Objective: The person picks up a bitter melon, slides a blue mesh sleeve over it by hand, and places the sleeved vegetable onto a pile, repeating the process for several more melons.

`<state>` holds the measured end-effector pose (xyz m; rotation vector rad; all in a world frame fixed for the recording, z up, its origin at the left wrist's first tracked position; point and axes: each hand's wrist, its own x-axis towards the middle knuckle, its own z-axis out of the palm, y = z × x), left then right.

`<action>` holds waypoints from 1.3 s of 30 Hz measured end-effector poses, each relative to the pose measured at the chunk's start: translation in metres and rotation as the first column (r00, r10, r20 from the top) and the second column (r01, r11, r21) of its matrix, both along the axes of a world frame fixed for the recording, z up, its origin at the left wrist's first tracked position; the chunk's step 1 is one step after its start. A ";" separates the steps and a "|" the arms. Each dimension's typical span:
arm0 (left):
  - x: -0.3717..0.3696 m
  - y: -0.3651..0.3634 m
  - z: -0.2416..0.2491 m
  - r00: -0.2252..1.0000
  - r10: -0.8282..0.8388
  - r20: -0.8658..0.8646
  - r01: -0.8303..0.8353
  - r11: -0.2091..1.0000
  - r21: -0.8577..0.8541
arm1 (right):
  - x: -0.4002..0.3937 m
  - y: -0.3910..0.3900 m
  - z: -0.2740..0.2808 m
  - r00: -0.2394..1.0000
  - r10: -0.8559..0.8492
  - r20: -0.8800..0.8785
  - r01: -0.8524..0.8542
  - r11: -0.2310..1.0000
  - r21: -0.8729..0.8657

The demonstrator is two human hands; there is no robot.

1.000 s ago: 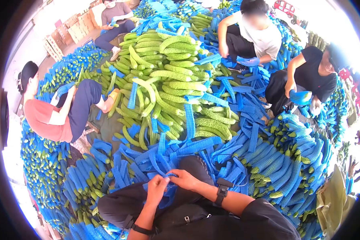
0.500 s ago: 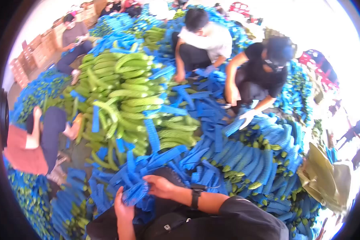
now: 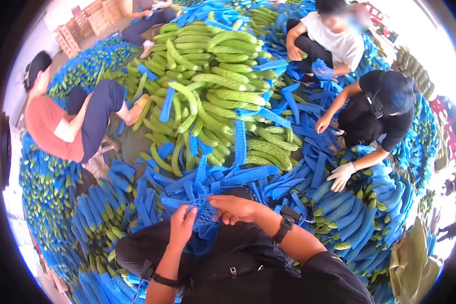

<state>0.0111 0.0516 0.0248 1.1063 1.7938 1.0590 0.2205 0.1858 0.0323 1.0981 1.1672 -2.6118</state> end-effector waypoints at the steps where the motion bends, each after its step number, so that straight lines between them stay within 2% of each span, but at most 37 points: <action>1: 0.006 0.000 -0.001 1.000 0.017 -0.001 -0.017 1.000 -0.006 | -0.003 -0.003 0.001 0.992 -0.083 -0.100 0.064 0.982 -0.178; 2: 0.012 -0.001 -0.003 0.998 0.016 -0.062 -0.017 1.000 -0.010 | -0.005 -0.006 0.002 0.993 -0.070 -0.098 0.051 0.981 -0.188; 3: 0.017 0.000 -0.004 0.992 0.015 -0.122 -0.017 1.000 -0.014 | -0.007 -0.008 0.004 0.979 -0.162 -0.123 0.129 0.962 -0.241; 5: 0.024 0.005 -0.003 0.990 0.056 -0.132 -0.055 0.998 0.014 | -0.013 -0.008 0.007 0.944 -0.309 -0.112 0.260 0.910 -0.323; 6: 0.025 0.009 -0.002 0.986 0.084 -0.142 -0.077 0.996 0.051 | -0.015 -0.008 0.007 0.946 -0.303 -0.117 0.252 0.911 -0.325; 8: 0.024 0.014 -0.001 0.980 0.120 -0.159 -0.103 0.989 0.107 | -0.016 -0.009 0.007 0.840 -0.538 -0.075 0.448 0.764 -0.465; 10: 0.021 0.016 0.004 0.932 0.017 -0.363 0.022 0.994 0.105 | -0.008 -0.006 0.009 0.846 -0.516 -0.132 0.404 0.783 -0.473; 11: 0.020 0.017 0.007 0.863 -0.008 -0.505 0.116 0.976 0.182 | -0.004 -0.004 0.008 0.851 -0.499 -0.162 0.360 0.780 -0.511; 12: 0.018 0.016 0.007 0.860 -0.003 -0.510 0.111 0.977 0.181 | 0.001 -0.003 0.005 0.853 -0.484 -0.193 0.315 0.774 -0.549; 13: 0.017 0.015 0.007 0.825 -0.055 -0.563 0.163 0.976 0.143 | 0.002 0.001 0.006 0.788 -0.482 -0.384 0.154 0.758 -0.634; 14: 0.016 0.015 0.007 0.784 -0.107 -0.611 0.212 0.972 0.103 | -0.004 -0.003 0.006 0.787 -0.478 -0.390 0.147 0.760 -0.633; 15: 0.017 0.016 0.006 0.781 -0.106 -0.615 0.213 0.972 0.103 | -0.011 -0.010 0.004 0.740 -0.602 -0.299 0.364 0.733 -0.575; 16: 0.021 0.018 0.006 0.909 -0.041 -0.415 0.079 0.994 0.074 | -0.021 -0.017 0.009 0.659 -0.719 -0.220 0.565 0.667 -0.487; 17: 0.025 0.021 0.005 0.980 0.049 -0.195 -0.047 0.999 0.017 | -0.028 -0.024 -0.005 0.592 -0.747 -0.304 0.583 0.657 -0.479; 18: 0.027 0.024 0.005 0.979 0.050 -0.196 -0.047 0.999 0.021 | -0.034 -0.030 -0.018 0.592 -0.745 -0.307 0.582 0.659 -0.477; 20: 0.026 0.034 0.003 0.986 0.165 -0.024 -0.159 0.975 0.157 | -0.046 -0.041 -0.037 0.717 -0.613 -0.333 0.564 0.790 -0.239; 21: 0.025 0.037 0.002 0.987 0.159 0.002 -0.157 0.972 0.178 | -0.049 -0.048 -0.054 0.775 -0.530 -0.344 0.542 0.838 -0.070; 22: 0.025 0.037 0.004 0.987 0.161 0.001 -0.159 0.971 0.178 | -0.047 -0.053 -0.054 0.776 -0.528 -0.345 0.539 0.839 -0.071; 23: 0.025 0.038 0.007 0.992 0.126 -0.015 -0.123 0.980 0.154 | -0.044 -0.055 -0.055 0.913 -0.285 -0.291 0.386 0.833 0.396; 24: 0.024 0.039 0.009 0.995 0.091 -0.030 -0.086 0.988 0.129 | -0.043 -0.055 -0.056 0.990 -0.076 -0.117 0.139 0.627 0.767; 25: 0.023 0.036 0.023 0.998 0.019 -0.064 -0.016 0.999 0.035 | -0.046 -0.054 -0.057 0.978 -0.053 -0.203 0.209 0.335 0.919; 26: 0.022 0.034 0.021 0.998 0.015 -0.063 -0.013 0.999 0.034 | -0.047 -0.049 -0.057 0.978 -0.056 -0.202 0.209 0.335 0.919; 28: 0.023 0.025 0.014 0.981 -0.167 -0.103 0.173 0.983 0.060 | -0.047 -0.034 -0.058 0.983 -0.169 -0.076 0.142 0.421 0.896; 29: 0.026 0.021 0.012 0.991 -0.135 -0.014 0.136 0.989 0.057 | -0.047 -0.026 -0.053 0.969 -0.232 -0.091 0.181 0.405 0.896; 30: 0.029 0.018 0.009 0.990 -0.142 -0.002 0.142 0.989 0.048 | -0.047 -0.019 -0.059 0.953 -0.274 -0.127 0.273 0.601 0.751; 31: 0.033 0.018 0.009 0.996 -0.088 0.013 0.086 0.991 0.101 | -0.050 -0.022 -0.060 0.894 -0.406 -0.190 0.445 0.756 0.481; 32: 0.035 0.020 0.008 0.999 -0.031 0.028 0.026 0.987 0.158 | -0.055 -0.023 -0.060 0.815 -0.542 -0.205 0.574 0.803 0.158; 33: 0.037 0.022 0.007 0.997 -0.019 0.069 0.011 0.994 0.112 | -0.057 -0.024 -0.059 0.818 -0.540 -0.200 0.571 0.805 0.162; 35: 0.044 0.028 0.001 0.990 -0.001 0.144 -0.017 0.992 0.125 | -0.058 -0.026 -0.059 0.682 -0.678 -0.275 0.632 0.735 -0.245; 36: 0.049 0.029 -0.002 0.977 0.012 0.213 -0.041 0.990 0.132 | -0.056 -0.025 -0.069 0.688 -0.675 -0.267 0.629 0.738 -0.245; 38: 0.050 0.038 0.002 0.974 -0.006 0.227 -0.031 0.987 0.158 | -0.054 -0.017 -0.085 0.651 -0.512 -0.560 0.337 0.856 -0.392; 39: 0.050 0.042 0.005 0.980 -0.080 0.185 0.051 0.986 0.157 | -0.049 -0.019 -0.091 0.836 -0.448 -0.319 0.425 0.894 -0.143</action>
